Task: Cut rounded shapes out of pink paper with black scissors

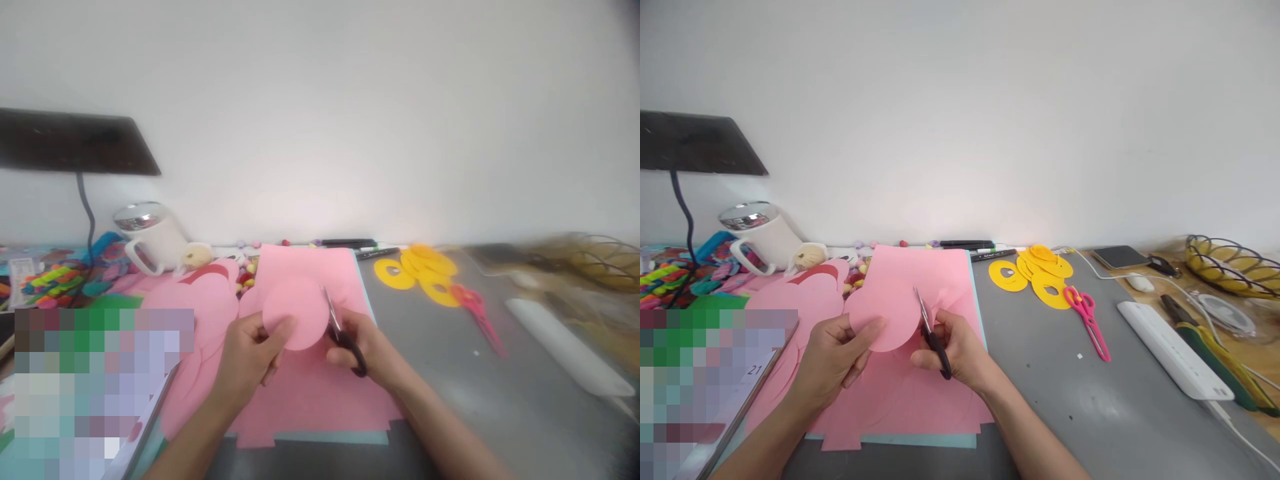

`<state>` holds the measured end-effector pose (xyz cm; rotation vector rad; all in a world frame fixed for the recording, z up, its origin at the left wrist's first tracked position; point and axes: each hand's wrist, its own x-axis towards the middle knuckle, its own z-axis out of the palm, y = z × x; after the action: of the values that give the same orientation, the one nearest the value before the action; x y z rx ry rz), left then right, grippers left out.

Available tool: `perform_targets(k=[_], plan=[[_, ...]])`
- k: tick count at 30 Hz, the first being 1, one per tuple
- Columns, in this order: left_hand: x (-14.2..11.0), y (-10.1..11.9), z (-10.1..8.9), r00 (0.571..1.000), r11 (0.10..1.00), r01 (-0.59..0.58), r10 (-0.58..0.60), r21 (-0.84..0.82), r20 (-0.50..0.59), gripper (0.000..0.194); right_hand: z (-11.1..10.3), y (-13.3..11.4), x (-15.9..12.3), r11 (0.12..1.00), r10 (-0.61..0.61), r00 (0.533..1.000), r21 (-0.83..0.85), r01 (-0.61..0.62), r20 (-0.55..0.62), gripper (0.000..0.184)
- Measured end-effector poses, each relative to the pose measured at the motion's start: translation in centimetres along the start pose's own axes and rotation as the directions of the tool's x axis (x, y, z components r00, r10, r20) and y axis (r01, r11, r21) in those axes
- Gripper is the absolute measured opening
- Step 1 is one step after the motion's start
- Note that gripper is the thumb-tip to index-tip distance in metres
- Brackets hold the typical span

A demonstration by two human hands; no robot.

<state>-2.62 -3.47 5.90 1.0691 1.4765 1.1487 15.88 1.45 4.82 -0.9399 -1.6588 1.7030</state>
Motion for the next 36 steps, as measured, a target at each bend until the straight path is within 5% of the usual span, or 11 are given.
perform_targets(k=[36], plan=[[-0.1,-0.14,-0.11,0.997,0.999,-0.027,0.029,0.031,-0.074,0.043,0.1,-0.17,-0.2,0.994,0.104,0.994,-0.032,-0.105,-0.026,0.034]])
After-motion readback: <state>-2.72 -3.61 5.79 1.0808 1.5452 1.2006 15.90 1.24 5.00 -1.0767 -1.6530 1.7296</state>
